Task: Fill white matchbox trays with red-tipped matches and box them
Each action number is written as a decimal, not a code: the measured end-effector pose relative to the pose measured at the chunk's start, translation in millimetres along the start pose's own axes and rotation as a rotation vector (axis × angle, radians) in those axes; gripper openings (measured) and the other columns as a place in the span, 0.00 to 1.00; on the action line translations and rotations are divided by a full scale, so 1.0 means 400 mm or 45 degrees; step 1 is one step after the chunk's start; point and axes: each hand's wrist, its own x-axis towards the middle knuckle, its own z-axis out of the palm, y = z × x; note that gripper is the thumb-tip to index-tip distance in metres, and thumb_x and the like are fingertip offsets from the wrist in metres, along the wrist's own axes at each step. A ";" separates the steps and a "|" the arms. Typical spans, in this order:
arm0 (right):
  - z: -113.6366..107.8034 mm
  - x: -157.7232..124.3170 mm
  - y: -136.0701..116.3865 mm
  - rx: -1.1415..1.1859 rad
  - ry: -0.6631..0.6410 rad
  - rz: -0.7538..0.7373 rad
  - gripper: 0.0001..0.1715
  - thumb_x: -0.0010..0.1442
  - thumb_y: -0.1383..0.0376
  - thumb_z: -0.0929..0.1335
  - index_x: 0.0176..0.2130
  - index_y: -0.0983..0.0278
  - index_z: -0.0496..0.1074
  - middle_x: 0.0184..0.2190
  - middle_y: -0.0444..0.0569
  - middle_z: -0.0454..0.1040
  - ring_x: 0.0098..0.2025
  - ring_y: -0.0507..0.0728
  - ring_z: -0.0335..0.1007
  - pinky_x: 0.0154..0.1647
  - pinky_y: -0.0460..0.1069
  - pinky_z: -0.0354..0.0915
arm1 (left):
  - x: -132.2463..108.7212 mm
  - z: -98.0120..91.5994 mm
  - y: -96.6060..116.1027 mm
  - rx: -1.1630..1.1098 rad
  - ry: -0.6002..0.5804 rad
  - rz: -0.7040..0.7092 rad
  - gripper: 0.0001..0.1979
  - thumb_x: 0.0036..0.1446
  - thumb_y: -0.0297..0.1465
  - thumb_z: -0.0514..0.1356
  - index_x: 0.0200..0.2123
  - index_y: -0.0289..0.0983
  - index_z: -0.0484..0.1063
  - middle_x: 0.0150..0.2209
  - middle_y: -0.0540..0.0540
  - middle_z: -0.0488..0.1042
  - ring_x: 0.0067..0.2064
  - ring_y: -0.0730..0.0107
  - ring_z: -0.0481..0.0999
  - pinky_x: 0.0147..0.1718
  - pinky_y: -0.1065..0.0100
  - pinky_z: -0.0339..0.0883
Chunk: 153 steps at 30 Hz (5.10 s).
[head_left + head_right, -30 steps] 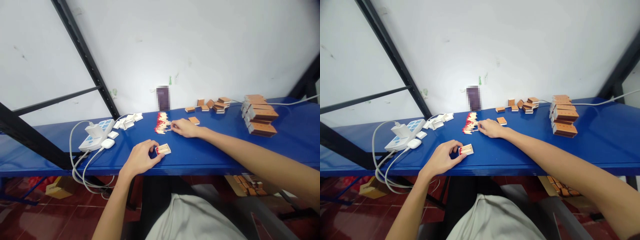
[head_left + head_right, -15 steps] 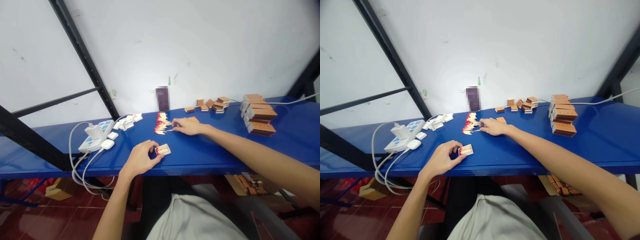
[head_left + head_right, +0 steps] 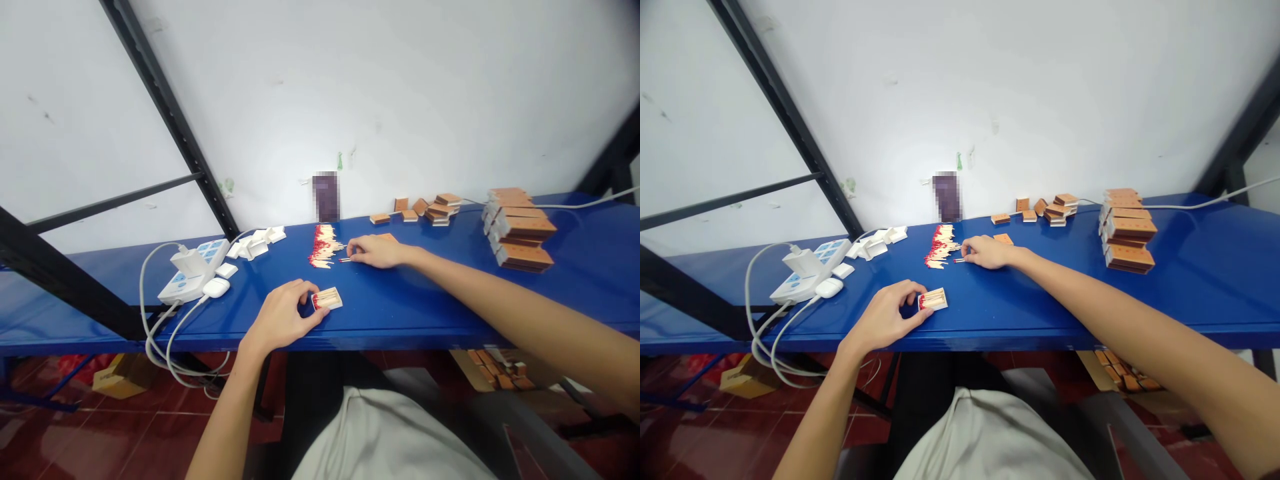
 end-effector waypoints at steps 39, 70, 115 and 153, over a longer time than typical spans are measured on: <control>0.107 0.015 -0.132 -0.104 0.334 -0.362 0.07 0.60 0.68 0.63 0.35 0.65 0.72 0.29 0.48 0.74 0.30 0.54 0.66 0.34 0.47 0.55 | -0.003 0.005 0.001 0.004 0.002 0.018 0.13 0.61 0.43 0.61 0.41 0.40 0.73 0.30 0.51 0.68 0.31 0.67 0.68 0.32 0.66 0.60; 0.087 0.007 -0.116 -0.142 0.209 -0.412 0.13 0.63 0.67 0.64 0.38 0.64 0.79 0.36 0.52 0.78 0.37 0.57 0.70 0.40 0.49 0.59 | -0.001 -0.003 0.008 0.029 -0.009 0.005 0.12 0.60 0.42 0.62 0.40 0.40 0.73 0.30 0.51 0.68 0.32 0.66 0.69 0.32 0.66 0.61; 0.084 -0.009 -0.131 -0.134 0.265 -0.285 0.18 0.60 0.73 0.62 0.47 0.63 0.74 0.44 0.51 0.78 0.45 0.58 0.71 0.42 0.49 0.60 | -0.003 0.000 0.006 0.000 -0.016 -0.004 0.12 0.60 0.41 0.62 0.40 0.40 0.72 0.30 0.52 0.67 0.32 0.67 0.68 0.33 0.66 0.60; 0.088 -0.005 -0.130 -0.150 0.285 -0.258 0.10 0.65 0.63 0.64 0.41 0.62 0.75 0.41 0.50 0.78 0.41 0.57 0.71 0.37 0.48 0.59 | -0.001 -0.001 0.005 0.001 -0.010 0.003 0.12 0.60 0.41 0.62 0.40 0.40 0.72 0.30 0.52 0.67 0.32 0.67 0.68 0.33 0.66 0.60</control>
